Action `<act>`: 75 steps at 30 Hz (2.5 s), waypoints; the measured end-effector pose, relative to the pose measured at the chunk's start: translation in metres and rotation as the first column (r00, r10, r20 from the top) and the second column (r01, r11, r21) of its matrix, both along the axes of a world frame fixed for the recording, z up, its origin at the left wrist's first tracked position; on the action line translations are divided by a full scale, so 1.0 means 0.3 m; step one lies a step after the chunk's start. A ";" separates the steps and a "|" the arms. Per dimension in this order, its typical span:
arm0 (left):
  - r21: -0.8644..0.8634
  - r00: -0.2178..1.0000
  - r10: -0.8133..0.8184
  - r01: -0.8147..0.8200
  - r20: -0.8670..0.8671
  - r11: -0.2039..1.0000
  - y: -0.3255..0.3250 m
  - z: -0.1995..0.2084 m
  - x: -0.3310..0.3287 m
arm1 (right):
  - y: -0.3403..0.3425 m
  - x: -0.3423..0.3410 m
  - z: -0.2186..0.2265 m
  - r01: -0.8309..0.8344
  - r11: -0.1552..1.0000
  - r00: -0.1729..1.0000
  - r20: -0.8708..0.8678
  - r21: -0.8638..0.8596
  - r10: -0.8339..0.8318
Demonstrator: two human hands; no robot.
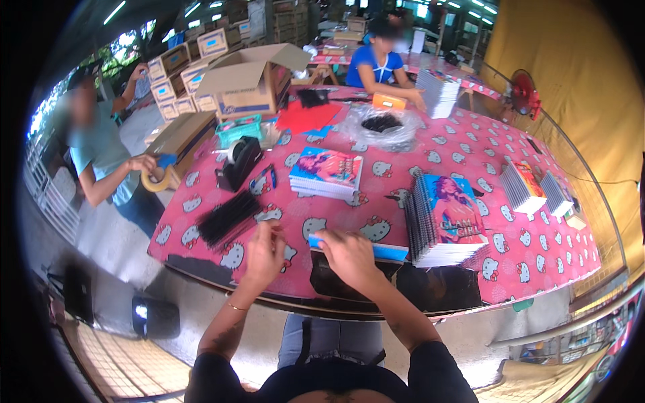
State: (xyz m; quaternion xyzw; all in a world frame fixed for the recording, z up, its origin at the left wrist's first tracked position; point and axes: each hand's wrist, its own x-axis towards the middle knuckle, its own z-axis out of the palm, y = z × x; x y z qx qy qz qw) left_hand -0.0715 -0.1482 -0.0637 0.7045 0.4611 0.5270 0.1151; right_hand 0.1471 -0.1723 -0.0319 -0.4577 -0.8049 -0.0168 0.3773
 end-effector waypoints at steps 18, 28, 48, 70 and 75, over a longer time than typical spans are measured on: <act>0.025 0.988 -0.153 0.153 -0.004 0.988 -0.055 0.013 0.078 | 0.000 -0.007 0.020 -0.044 0.998 0.999 0.007 -0.038 0.045; -0.073 0.872 -0.392 0.388 -0.294 0.919 0.001 0.153 0.033 | -0.036 0.049 0.070 -0.047 0.980 0.997 0.055 -0.191 0.058; 0.211 0.640 0.136 0.043 -0.757 0.976 -0.193 -0.191 0.146 | -0.091 0.162 0.069 0.012 0.998 0.999 0.042 0.062 -0.014; -0.008 0.514 -0.157 0.280 -0.843 0.960 -0.109 0.043 0.250 | -0.101 0.230 0.044 0.087 0.973 0.990 0.129 -0.214 -0.060; 0.185 0.580 0.018 0.229 -0.814 0.956 -0.043 0.073 0.263 | -0.132 0.237 0.054 0.025 0.992 0.999 0.027 -0.126 -0.022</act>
